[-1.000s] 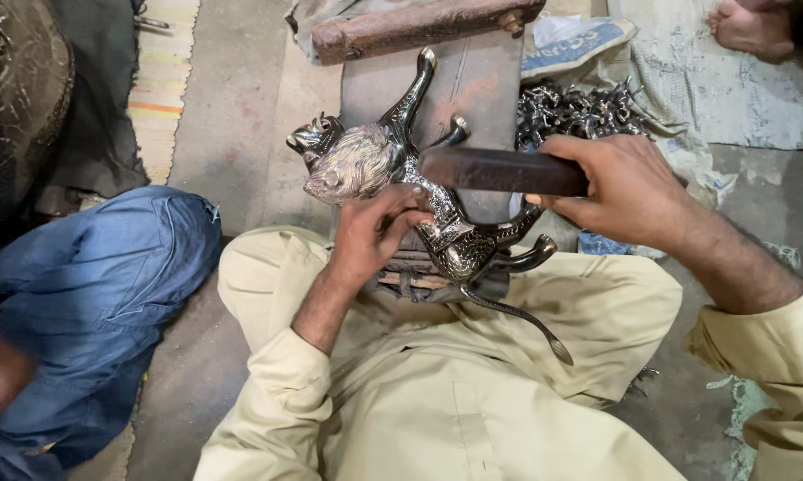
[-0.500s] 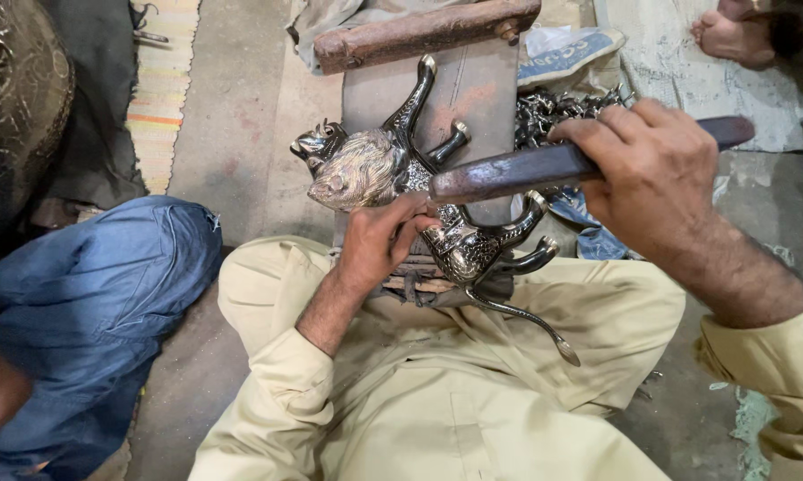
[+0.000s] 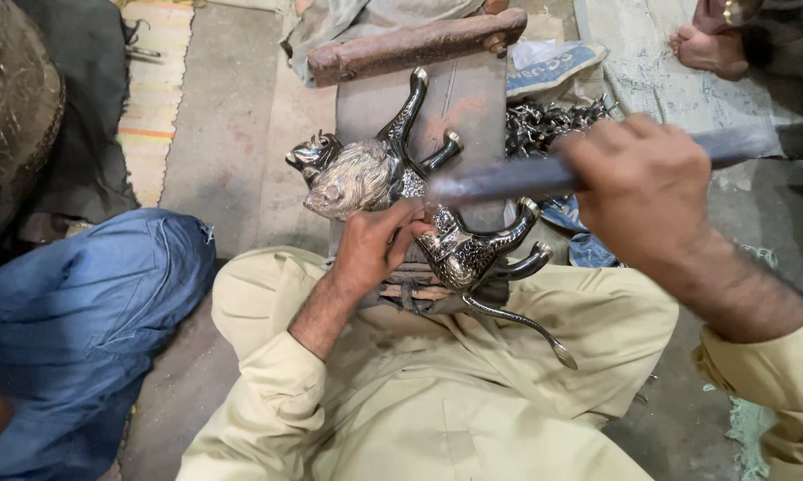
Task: The person hammers a metal lion figurine using a chisel and a wooden mallet while seated on the floor. They repeatedly reposition the figurine to work on different areas of its body.
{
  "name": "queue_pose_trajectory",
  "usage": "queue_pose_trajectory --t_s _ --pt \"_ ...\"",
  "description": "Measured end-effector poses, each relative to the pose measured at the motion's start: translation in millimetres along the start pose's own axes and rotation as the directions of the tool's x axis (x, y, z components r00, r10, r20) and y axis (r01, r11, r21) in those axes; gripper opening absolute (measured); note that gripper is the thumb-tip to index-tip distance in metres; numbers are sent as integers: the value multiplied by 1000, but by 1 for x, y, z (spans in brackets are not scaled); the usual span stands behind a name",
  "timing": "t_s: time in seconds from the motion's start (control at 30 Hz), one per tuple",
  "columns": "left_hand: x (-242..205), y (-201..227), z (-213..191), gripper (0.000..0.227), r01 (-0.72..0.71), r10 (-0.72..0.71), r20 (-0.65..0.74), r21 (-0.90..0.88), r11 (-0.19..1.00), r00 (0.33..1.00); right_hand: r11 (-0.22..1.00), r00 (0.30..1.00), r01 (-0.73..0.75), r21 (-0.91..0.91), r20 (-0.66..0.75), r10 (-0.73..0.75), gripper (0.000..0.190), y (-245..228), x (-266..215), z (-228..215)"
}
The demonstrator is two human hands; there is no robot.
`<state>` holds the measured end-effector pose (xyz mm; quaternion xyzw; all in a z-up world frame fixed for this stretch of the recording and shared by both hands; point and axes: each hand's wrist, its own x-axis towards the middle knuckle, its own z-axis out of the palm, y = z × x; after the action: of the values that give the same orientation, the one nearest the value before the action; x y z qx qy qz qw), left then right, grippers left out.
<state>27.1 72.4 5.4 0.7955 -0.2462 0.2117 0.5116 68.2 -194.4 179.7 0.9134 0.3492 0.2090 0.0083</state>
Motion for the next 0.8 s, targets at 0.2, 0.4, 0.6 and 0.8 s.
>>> queue_pose_trajectory --t_s 0.2,0.4,0.6,0.8 --pt "4 -2 -3 31 9 -9 43 9 1000 999 998 1000 -21 59 -16 22 34 7 -7 2" --pt "10 -4 -4 32 -25 27 70 -19 999 997 982 994 -51 183 -89 68 32 7 -11 5" --pt "12 -6 -8 33 -42 43 101 -9 999 994 960 987 -121 253 -74 144 36 4 -15 5" --pt "13 -5 -10 34 -39 39 129 -2 999 991 978 988 -64 201 -124 91 35 4 -19 8"
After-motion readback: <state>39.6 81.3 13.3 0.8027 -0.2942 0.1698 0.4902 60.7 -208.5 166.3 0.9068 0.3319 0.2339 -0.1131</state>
